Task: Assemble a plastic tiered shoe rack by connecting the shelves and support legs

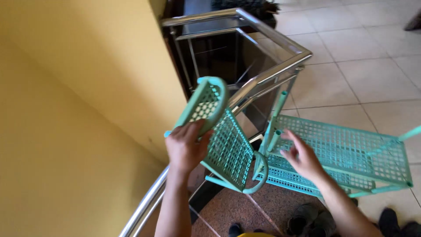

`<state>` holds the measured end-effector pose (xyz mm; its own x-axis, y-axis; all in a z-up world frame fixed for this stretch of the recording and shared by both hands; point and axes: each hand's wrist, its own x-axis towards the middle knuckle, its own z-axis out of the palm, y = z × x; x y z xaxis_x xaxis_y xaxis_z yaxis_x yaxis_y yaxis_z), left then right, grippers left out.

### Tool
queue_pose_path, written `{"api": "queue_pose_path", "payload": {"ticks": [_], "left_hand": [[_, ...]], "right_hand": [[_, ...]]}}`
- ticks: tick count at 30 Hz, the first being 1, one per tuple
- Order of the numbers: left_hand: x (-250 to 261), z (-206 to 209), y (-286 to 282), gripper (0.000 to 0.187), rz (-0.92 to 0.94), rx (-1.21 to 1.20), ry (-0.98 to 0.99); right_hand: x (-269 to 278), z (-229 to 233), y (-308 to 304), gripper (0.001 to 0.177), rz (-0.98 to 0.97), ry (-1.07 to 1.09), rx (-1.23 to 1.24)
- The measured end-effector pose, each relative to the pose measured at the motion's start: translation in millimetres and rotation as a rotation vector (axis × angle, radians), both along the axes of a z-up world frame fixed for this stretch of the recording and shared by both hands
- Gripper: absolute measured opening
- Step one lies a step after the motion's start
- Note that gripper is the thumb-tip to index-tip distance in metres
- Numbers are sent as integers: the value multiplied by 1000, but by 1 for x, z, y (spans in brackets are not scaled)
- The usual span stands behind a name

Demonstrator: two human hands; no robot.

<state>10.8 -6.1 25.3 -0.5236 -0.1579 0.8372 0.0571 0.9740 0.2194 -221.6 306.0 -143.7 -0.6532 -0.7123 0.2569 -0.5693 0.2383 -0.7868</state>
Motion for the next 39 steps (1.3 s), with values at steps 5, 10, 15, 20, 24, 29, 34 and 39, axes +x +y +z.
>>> {"api": "queue_pose_path", "payload": {"ticks": [5, 10, 15, 20, 24, 29, 34, 39], "left_hand": [[16, 28, -5, 25, 25, 23, -27], [48, 47, 14, 23, 65, 71, -58], [86, 48, 31, 24, 200, 83, -27], [114, 55, 81, 23, 301, 150, 19], [123, 34, 116, 26, 359, 213, 118], [95, 32, 174, 21, 336, 365, 192], [68, 19, 220, 14, 222, 593, 359], [26, 6, 248, 13, 158, 696, 472]], "right_hand": [[28, -97, 60, 69, -72, -214, 357], [66, -144, 91, 75, 152, -458, 686], [86, -122, 100, 52, 210, -701, 692], [79, -130, 146, 34, 202, -804, 563], [72, -80, 200, 39, 164, -837, 488], [46, -154, 299, 44, 300, -915, 146], [34, -125, 378, 37, -51, -766, 26], [16, -48, 439, 40, -297, -362, -37]]}}
